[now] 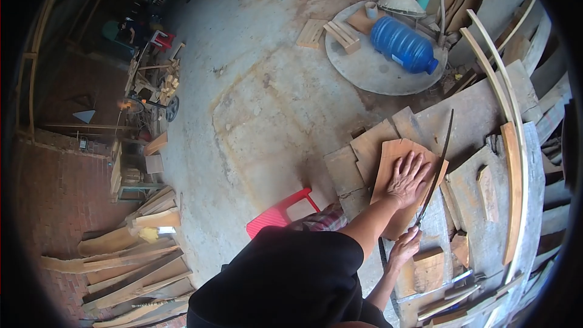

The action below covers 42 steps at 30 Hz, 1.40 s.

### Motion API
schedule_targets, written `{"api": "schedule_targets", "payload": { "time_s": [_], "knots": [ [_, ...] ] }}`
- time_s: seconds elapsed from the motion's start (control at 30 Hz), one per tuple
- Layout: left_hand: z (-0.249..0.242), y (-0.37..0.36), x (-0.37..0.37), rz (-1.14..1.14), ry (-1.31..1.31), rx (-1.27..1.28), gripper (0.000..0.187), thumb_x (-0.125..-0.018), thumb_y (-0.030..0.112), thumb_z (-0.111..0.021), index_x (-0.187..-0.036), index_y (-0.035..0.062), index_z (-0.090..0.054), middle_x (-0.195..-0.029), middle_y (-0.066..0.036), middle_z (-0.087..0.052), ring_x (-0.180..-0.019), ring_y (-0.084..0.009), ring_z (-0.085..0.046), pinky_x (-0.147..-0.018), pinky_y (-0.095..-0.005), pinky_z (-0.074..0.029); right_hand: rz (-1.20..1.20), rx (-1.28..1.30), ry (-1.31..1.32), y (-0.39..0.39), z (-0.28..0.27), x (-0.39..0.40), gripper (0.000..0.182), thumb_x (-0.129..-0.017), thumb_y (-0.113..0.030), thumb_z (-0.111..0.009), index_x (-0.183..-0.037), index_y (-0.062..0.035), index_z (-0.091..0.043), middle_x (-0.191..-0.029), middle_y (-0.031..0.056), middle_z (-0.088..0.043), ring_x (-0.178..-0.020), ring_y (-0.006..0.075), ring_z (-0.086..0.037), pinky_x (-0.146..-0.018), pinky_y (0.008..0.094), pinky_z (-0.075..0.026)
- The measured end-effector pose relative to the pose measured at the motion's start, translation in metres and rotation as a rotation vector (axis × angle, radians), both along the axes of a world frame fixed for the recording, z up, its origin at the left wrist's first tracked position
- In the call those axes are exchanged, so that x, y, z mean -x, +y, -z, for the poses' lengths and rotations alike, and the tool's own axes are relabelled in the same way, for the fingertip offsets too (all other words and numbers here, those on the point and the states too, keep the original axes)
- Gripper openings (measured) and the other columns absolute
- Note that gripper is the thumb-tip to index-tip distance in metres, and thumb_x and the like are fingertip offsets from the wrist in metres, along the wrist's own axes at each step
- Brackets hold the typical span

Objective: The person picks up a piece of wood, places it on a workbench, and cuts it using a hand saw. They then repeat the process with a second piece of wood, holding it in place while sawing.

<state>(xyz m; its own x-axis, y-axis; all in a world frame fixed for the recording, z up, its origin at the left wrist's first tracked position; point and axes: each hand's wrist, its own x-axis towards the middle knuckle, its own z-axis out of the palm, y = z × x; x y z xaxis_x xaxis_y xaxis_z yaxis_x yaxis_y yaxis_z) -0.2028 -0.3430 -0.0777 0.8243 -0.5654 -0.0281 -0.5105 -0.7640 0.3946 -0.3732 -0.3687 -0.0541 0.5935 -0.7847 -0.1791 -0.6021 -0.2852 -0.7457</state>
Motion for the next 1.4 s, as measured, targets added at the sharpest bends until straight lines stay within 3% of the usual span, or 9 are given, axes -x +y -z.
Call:
{"api": "schedule_targets", "payload": {
  "time_s": [0.03, 0.17, 0.47, 1.2, 1.33, 1.4],
  "knots": [
    [0.000, -0.001, -0.001, 0.000, -0.010, 0.011, 0.063, -0.096, 0.036, -0.045, -0.152, 0.0212, -0.022, -0.161, -0.011, -0.008, -0.148, -0.0338, -0.001, -0.115, -0.0539, -0.001, 0.003, -0.050, -0.016, -0.001, -0.003, -0.001, 0.055, -0.103, -0.046, -0.035, -0.085, 0.0025, -0.055, -0.053, 0.0098, -0.049, -0.045, 0.0213, -0.051, -0.046, 0.0384, -0.042],
    [0.003, -0.001, -0.001, -0.011, -0.046, 0.029, 0.063, -0.095, 0.038, -0.045, -0.152, 0.0206, -0.024, -0.160, -0.011, -0.009, -0.148, -0.0342, -0.001, -0.115, -0.0541, -0.002, 0.071, -0.247, -0.056, -0.001, -0.008, -0.005, 0.058, -0.102, -0.051, -0.034, -0.083, 0.0009, -0.053, -0.055, 0.0063, -0.047, -0.046, 0.0172, -0.048, -0.041, 0.0332, -0.040],
    [0.000, 0.000, -0.001, -0.019, -0.054, 0.059, 0.062, -0.095, 0.036, -0.047, -0.151, 0.0200, -0.026, -0.160, -0.011, -0.011, -0.147, -0.0349, -0.003, -0.115, -0.0542, -0.004, 0.106, -0.342, -0.129, 0.000, 0.004, -0.003, 0.057, -0.102, -0.050, -0.036, -0.080, 0.0007, -0.051, -0.054, 0.0050, -0.044, -0.045, 0.0150, -0.043, -0.040, 0.0318, -0.036],
    [-0.001, -0.001, -0.001, -0.016, -0.060, 0.032, 0.063, -0.095, 0.037, -0.046, -0.152, 0.0208, -0.024, -0.161, -0.011, -0.008, -0.148, -0.0344, -0.002, -0.114, -0.0548, -0.003, 0.115, -0.275, -0.138, 0.000, 0.009, -0.001, 0.057, -0.102, -0.047, -0.038, -0.077, 0.0025, -0.052, -0.052, 0.0059, -0.043, -0.043, 0.0157, -0.042, -0.039, 0.0331, -0.036],
    [-0.006, -0.002, -0.004, 0.001, 0.045, -0.053, 0.062, -0.096, 0.040, -0.042, -0.152, 0.0211, -0.024, -0.160, -0.011, -0.010, -0.148, -0.0348, -0.004, -0.115, -0.0555, -0.006, 0.069, -0.334, -0.154, -0.001, -0.002, -0.004, 0.053, -0.103, -0.044, -0.037, -0.078, 0.0012, -0.051, -0.054, 0.0046, -0.045, -0.044, 0.0137, -0.046, -0.040, 0.0294, -0.039],
    [0.004, -0.002, -0.001, -0.010, -0.104, 0.002, 0.060, -0.096, 0.040, -0.042, -0.151, 0.0215, -0.028, -0.158, -0.012, -0.018, -0.147, -0.0355, -0.010, -0.114, -0.0570, -0.009, 0.113, -0.546, -0.177, -0.005, 0.015, 0.005, 0.042, -0.103, -0.036, -0.038, -0.081, -0.0035, -0.052, -0.058, 0.0007, -0.048, -0.047, 0.0101, -0.048, -0.041, 0.0277, -0.042]
  ]
}}
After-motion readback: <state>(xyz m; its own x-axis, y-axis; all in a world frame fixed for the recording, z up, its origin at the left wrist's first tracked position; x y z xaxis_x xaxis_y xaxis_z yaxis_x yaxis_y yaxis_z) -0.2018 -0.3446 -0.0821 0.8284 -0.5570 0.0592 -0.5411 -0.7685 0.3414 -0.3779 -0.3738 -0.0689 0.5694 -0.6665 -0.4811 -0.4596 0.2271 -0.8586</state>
